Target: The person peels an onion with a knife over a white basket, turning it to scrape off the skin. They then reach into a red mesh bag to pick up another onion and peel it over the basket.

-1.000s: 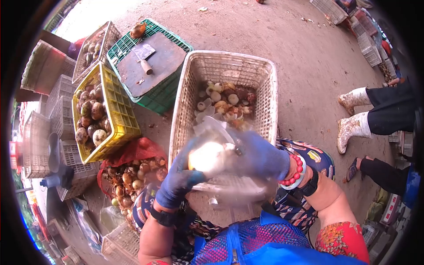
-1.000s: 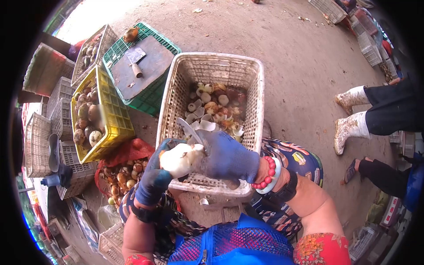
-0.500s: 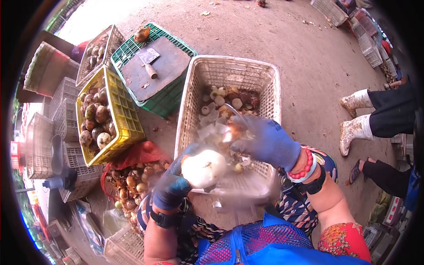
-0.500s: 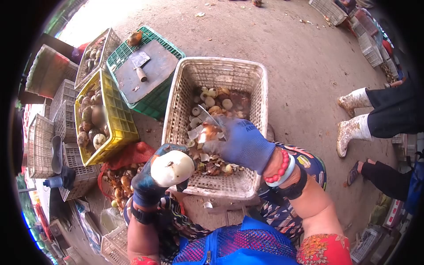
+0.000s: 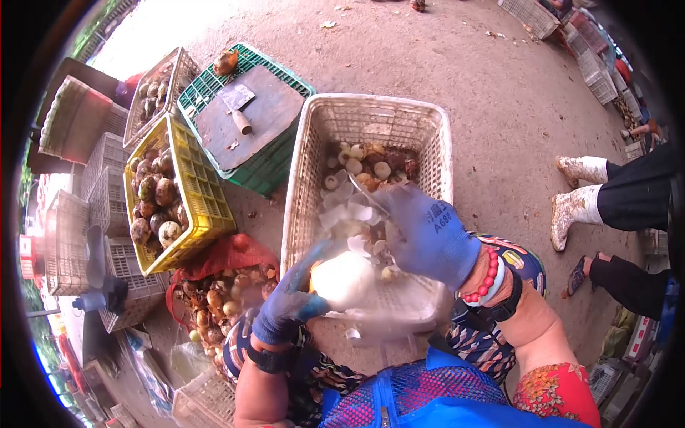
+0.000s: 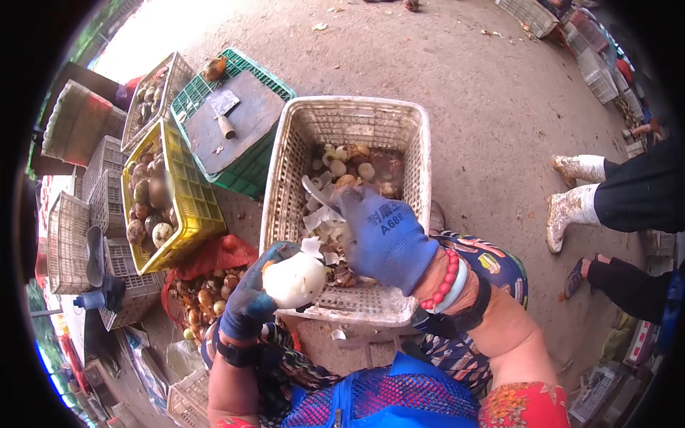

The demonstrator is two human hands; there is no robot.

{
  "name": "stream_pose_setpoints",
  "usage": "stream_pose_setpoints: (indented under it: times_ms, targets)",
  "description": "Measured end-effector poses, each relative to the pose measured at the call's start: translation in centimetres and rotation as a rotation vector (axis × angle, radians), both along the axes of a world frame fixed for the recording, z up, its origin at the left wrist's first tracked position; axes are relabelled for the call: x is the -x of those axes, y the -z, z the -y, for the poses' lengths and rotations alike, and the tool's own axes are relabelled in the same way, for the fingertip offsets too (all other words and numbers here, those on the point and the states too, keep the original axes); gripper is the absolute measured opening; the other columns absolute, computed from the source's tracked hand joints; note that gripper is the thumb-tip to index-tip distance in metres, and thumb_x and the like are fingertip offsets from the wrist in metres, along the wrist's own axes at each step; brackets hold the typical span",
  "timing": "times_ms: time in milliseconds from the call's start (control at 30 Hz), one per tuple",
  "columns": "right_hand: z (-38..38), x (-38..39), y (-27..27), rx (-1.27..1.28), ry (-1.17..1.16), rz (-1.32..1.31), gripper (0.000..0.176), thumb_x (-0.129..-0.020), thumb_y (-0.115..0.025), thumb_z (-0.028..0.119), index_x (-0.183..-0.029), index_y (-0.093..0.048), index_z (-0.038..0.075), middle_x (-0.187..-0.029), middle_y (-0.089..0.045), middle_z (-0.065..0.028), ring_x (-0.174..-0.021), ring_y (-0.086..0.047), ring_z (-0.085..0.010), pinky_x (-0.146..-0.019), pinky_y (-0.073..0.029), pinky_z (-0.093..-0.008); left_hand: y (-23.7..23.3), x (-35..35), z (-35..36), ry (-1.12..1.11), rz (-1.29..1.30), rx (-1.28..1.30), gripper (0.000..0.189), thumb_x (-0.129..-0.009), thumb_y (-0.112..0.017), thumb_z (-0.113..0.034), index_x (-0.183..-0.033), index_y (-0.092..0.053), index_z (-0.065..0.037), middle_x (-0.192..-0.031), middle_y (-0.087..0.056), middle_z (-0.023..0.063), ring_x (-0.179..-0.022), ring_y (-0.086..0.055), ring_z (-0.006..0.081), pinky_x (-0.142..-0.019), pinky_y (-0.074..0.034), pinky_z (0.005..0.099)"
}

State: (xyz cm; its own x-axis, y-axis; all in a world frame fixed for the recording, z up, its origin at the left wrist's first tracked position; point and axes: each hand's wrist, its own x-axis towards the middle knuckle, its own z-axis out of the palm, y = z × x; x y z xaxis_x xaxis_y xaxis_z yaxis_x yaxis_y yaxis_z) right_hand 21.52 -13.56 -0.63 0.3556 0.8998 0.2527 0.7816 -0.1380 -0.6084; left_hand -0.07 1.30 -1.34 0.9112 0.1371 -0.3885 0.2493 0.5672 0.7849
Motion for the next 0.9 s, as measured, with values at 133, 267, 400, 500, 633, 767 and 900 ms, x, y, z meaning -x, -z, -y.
stream_pose_setpoints:
  times_ms: [133,267,400,500,633,767,900]
  targets:
    - [0.1,-0.5,0.3,0.092,0.022,-0.387,0.028,-0.083,-0.061,0.009,-0.110,-0.064,0.000,-0.096,-0.069,-0.0218,-0.079,-0.069,-0.0329,-0.071,-0.055,-0.0449,-1.5,-0.9,0.9,-0.167,0.027,0.031,0.094,-0.062,-0.086,-0.031,-0.140,-0.044,0.001,-0.126,-0.060,0.0142,-0.113,-0.063,0.0236,-0.093,-0.055,0.0344]
    - [-0.4,-0.1,-3.2,0.424,-0.009,-1.112,0.039,-0.093,-0.063,0.028,-0.125,-0.066,0.006,-0.098,-0.071,-0.0060,-0.074,-0.063,-0.0147,-0.069,-0.052,-0.0307,-2.8,-1.5,-0.1,-0.069,0.068,0.035,0.103,-0.064,-0.086,-0.035,-0.147,-0.039,0.002,-0.137,-0.056,0.0163,-0.124,-0.059,0.0272,-0.106,-0.047,0.0388]
    - [-1.4,1.4,-3.2,0.311,-0.103,-1.351,0.072,-0.094,-0.058,0.034,-0.155,-0.031,0.006,-0.103,-0.063,-0.0013,-0.073,-0.056,-0.0054,-0.060,-0.044,-0.0183,-0.1,-1.1,-0.8,0.017,0.286,0.042,0.084,-0.078,-0.079,-0.024,-0.147,-0.039,0.001,-0.138,-0.053,0.0094,-0.127,-0.050,0.0180,-0.108,-0.041,0.0325]
    - [-2.8,4.7,-3.2,-0.014,-0.264,-1.384,0.056,-0.101,-0.051,0.026,-0.150,-0.036,0.003,-0.120,-0.062,-0.0104,-0.093,-0.063,-0.0119,-0.077,-0.050,-0.0210,-3.3,-0.4,-0.5,-0.178,0.295,0.066,0.067,-0.074,-0.074,-0.016,-0.132,-0.046,0.002,-0.114,-0.062,0.0105,-0.097,-0.063,0.0160,-0.085,-0.052,0.0292]
    - [0.1,-3.1,3.9,0.145,-0.278,-1.493,0.058,-0.103,-0.049,0.028,-0.151,-0.036,-0.001,-0.141,-0.053,-0.0144,-0.124,-0.056,-0.0230,-0.108,-0.045,-0.0375,-2.6,-0.4,-0.4,-0.394,0.291,-0.007,0.046,-0.076,-0.070,-0.014,-0.115,-0.053,0.003,-0.093,-0.065,0.0115,-0.077,-0.066,0.0182,-0.067,-0.054,0.0284]
    - [-0.3,-7.2,9.5,0.110,-0.309,-1.590,0.052,-0.104,-0.048,0.029,-0.147,-0.044,-0.001,-0.145,-0.051,-0.0141,-0.131,-0.051,-0.0236,-0.113,-0.040,-0.0397,-1.8,0.1,-0.5,-0.481,0.312,-0.087,0.036,-0.077,-0.065,-0.012,-0.109,-0.057,0.004,-0.084,-0.066,0.0122,-0.062,-0.066,0.0206,-0.055,-0.054,0.0289]
    - [-1.8,-4.5,11.7,-0.067,-0.101,-1.153,0.053,-0.105,-0.048,0.037,-0.144,-0.048,0.002,-0.126,-0.063,-0.0117,-0.108,-0.065,-0.0212,-0.094,-0.053,-0.0344,-1.6,0.9,-0.2,-0.486,0.196,-0.110,0.038,-0.077,-0.063,-0.012,-0.108,-0.058,0.008,-0.090,-0.068,0.0164,-0.071,-0.070,0.0234,-0.053,-0.057,0.0323]
